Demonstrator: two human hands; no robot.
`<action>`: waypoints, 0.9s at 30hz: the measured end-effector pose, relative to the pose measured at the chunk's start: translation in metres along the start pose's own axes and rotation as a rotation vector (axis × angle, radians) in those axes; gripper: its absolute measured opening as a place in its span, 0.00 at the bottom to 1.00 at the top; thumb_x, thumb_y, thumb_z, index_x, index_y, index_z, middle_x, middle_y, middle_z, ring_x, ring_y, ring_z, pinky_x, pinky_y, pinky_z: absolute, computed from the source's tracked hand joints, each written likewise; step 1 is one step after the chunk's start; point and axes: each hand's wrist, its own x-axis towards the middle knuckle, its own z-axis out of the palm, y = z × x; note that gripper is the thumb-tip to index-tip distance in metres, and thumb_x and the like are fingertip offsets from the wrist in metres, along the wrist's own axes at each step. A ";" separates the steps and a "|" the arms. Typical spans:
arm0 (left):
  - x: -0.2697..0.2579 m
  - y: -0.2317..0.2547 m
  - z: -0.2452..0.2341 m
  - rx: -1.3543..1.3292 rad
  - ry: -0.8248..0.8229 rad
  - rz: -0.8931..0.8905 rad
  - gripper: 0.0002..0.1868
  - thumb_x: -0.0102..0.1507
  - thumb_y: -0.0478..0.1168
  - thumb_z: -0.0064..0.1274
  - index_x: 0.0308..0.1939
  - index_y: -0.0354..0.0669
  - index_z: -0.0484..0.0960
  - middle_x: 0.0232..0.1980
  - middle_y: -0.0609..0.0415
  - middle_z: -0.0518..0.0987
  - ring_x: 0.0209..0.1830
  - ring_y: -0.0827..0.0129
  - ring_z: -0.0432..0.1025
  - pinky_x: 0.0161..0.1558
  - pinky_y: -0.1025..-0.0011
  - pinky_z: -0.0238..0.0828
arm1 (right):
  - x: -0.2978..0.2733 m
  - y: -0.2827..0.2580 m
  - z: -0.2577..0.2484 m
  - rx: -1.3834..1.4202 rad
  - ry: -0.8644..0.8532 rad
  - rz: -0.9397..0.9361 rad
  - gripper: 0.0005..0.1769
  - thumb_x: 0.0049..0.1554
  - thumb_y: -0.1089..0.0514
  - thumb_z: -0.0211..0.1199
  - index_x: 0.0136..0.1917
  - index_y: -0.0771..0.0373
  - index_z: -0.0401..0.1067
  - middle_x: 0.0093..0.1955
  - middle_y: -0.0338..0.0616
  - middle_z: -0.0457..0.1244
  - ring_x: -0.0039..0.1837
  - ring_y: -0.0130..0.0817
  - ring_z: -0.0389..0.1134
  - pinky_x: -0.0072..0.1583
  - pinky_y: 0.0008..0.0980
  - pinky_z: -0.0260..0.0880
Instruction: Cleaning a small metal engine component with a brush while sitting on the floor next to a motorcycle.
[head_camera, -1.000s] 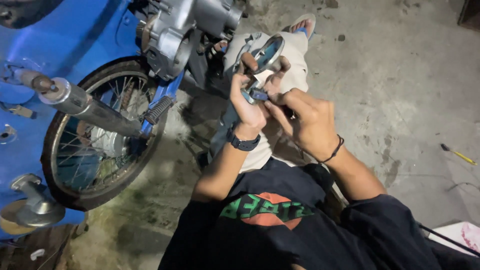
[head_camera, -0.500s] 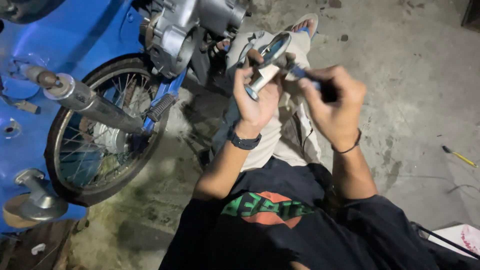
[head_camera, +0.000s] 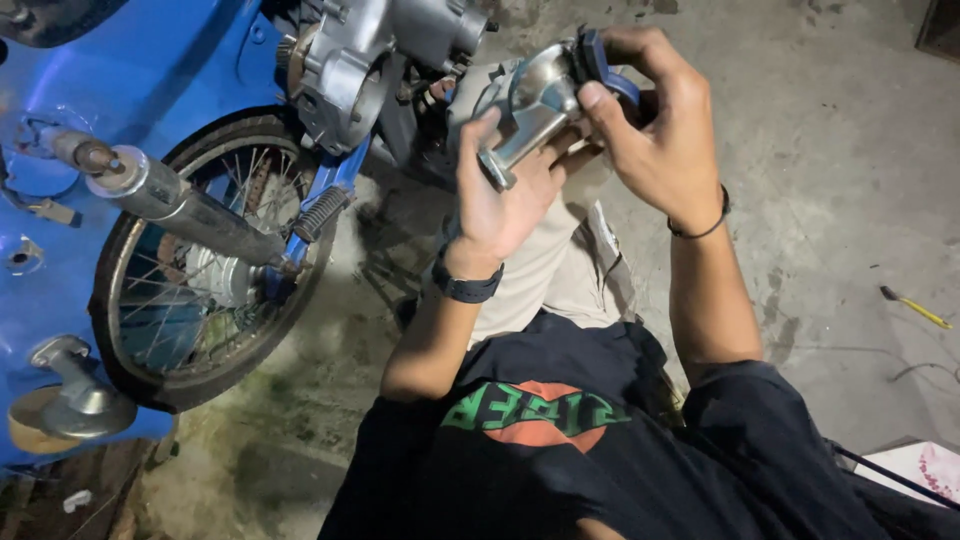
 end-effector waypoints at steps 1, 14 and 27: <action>0.000 -0.001 -0.002 -0.002 0.002 0.001 0.27 0.72 0.53 0.39 0.62 0.32 0.74 0.60 0.43 0.77 0.64 0.59 0.69 0.73 0.59 0.59 | 0.002 0.003 0.002 0.000 -0.002 0.001 0.15 0.65 0.71 0.63 0.63 0.81 0.66 0.62 0.59 0.63 0.58 0.47 0.67 0.60 0.38 0.68; 0.014 0.016 -0.013 0.166 0.128 0.185 0.30 0.75 0.64 0.35 0.67 0.46 0.71 0.62 0.50 0.78 0.60 0.66 0.73 0.62 0.66 0.66 | 0.049 0.003 0.028 -0.103 0.114 -0.008 0.09 0.65 0.71 0.64 0.58 0.78 0.70 0.44 0.51 0.65 0.42 0.36 0.59 0.47 0.33 0.64; 0.012 0.018 -0.003 0.374 0.232 0.145 0.18 0.72 0.36 0.47 0.66 0.32 0.72 0.61 0.48 0.75 0.54 0.67 0.68 0.62 0.64 0.70 | 0.106 0.018 0.012 -0.370 -0.078 -0.294 0.13 0.72 0.63 0.74 0.55 0.76 0.74 0.43 0.53 0.67 0.38 0.42 0.65 0.42 0.38 0.66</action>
